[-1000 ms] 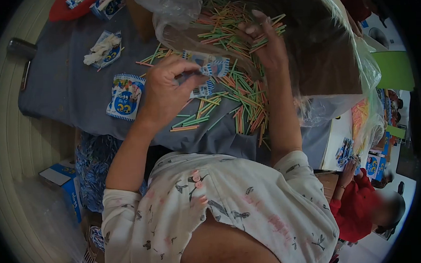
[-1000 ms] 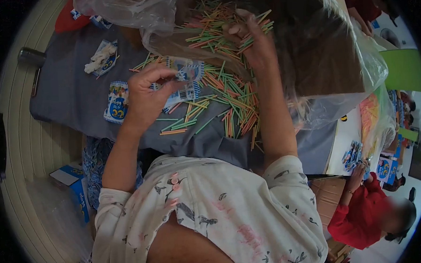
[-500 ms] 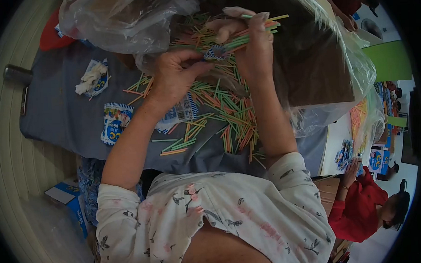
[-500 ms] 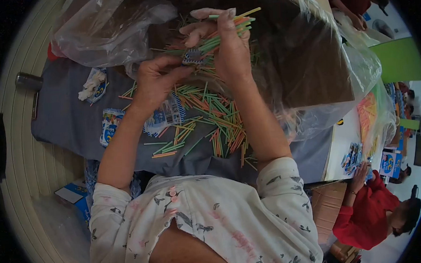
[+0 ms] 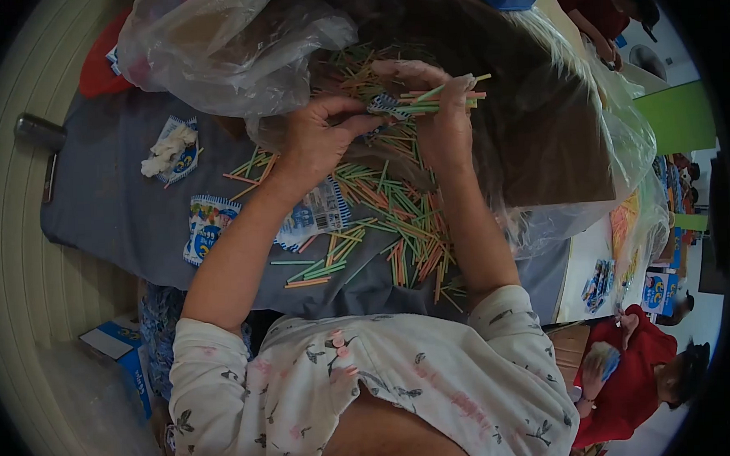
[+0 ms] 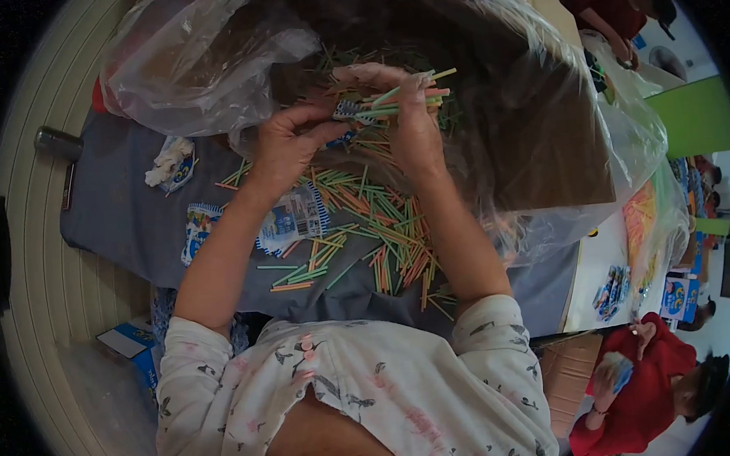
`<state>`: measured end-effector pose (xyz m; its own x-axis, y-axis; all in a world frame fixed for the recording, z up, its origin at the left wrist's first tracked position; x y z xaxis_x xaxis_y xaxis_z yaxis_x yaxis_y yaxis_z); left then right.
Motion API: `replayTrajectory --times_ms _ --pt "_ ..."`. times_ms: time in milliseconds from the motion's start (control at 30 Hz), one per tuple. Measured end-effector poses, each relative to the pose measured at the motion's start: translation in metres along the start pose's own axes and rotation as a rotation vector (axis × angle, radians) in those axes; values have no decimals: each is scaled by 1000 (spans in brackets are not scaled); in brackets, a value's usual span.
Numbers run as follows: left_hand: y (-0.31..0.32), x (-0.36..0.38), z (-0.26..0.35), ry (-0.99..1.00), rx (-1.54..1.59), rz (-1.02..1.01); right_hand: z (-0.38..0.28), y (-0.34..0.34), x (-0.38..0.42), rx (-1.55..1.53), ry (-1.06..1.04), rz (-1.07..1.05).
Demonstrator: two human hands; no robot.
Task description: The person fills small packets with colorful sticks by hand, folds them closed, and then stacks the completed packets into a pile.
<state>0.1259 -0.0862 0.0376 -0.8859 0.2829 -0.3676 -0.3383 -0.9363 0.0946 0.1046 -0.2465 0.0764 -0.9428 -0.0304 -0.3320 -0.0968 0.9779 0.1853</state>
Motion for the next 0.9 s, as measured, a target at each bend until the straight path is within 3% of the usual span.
replayTrajectory --times_ms 133,200,333,400,533,633,733,800,900 --pt "-5 0 -7 0 -14 -20 4 -4 2 123 -101 25" --pt "-6 3 -5 -15 -39 -17 5 -1 6 -96 -41 68" --pt "-7 6 -2 -136 -116 -24 11 -2 5 13 11 29" --pt "-6 5 -5 54 -103 -36 15 0 3 43 80 4" --pt "-7 2 -12 130 -152 -38 27 -4 -4 114 76 -92" --pt "-4 -3 -13 114 -145 -57 22 -1 -11 354 -31 -205" --pt "-2 -9 -5 12 97 -49 24 -5 -21 332 81 -190" --pt "-5 -16 -6 -80 44 -77 17 -8 -28 83 61 69" --pt "-5 -30 -7 20 2 -83 11 0 -29 259 -93 61"
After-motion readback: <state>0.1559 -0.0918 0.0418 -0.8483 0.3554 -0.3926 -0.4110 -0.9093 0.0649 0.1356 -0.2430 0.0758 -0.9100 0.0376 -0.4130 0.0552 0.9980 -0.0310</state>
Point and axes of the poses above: each hand's wrist, its own x-axis away from the middle knuckle, its own y-axis out of the palm, z = x × y, the point moved 2 cm from there along -x, towards the middle knuckle, and after that the axes turned 7 degrees about y, right-handed, at the moved point
